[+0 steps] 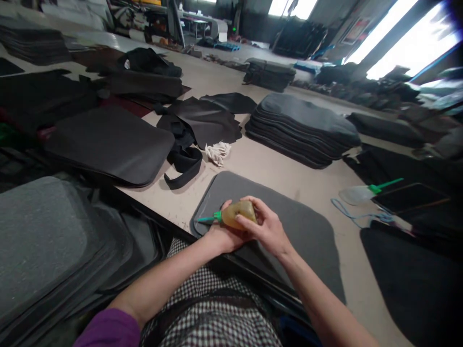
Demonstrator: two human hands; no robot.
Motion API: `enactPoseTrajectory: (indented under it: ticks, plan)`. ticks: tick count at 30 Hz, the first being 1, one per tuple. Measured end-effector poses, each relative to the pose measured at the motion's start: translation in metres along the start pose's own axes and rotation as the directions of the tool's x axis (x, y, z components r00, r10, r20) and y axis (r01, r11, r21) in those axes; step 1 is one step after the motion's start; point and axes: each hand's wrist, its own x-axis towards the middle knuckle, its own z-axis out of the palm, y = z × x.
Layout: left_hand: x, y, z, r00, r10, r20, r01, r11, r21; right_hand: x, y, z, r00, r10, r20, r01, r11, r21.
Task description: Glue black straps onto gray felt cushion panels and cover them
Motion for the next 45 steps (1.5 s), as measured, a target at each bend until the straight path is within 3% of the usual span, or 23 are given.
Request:
enactPoseTrajectory:
  ticks: [2,5,8,12,16,24,31,38,45]
  plan:
    - [-0.004,0.0,-0.008,0.999,0.035,-0.003,-0.035,0.998,0.061,0.018,0.01,-0.011,0.995,-0.037,-0.087,0.037,0.999,-0.009]
    - [-0.008,0.001,-0.018,0.998,0.055,-0.014,-0.053,0.987,0.152,0.044,0.026,-0.027,0.969,-0.164,-0.185,0.131,0.975,-0.177]
    - [-0.006,0.003,-0.023,0.999,0.053,-0.009,-0.051,0.982,0.183,0.062,0.037,-0.038,0.952,-0.272,-0.144,0.217,0.925,-0.313]
    - [0.003,0.001,-0.026,0.999,0.025,-0.027,-0.019,0.978,0.209,0.071,0.042,-0.043,0.937,-0.347,-0.044,0.314,0.889,-0.334]
    - [0.015,-0.009,-0.028,0.999,0.0,-0.032,0.008,0.97,0.244,0.077,0.044,-0.044,0.916,-0.401,-0.03,0.362,0.854,-0.374]
    - [0.015,-0.019,-0.021,1.0,-0.007,-0.021,0.012,0.964,0.267,0.085,0.046,-0.042,0.901,-0.411,-0.14,0.296,0.818,-0.494]
    - [0.015,-0.018,-0.023,1.0,-0.008,-0.01,0.011,0.959,0.284,0.074,0.041,-0.047,0.9,-0.401,-0.169,0.251,0.796,-0.551]
    - [0.015,-0.019,-0.017,1.0,-0.006,-0.011,0.009,0.947,0.322,0.053,0.04,-0.068,0.903,-0.361,-0.231,0.164,0.789,-0.592]
    - [0.016,-0.018,-0.018,1.0,-0.011,0.012,0.006,0.935,0.355,0.023,0.044,-0.103,0.911,-0.324,-0.255,0.089,0.759,-0.645]
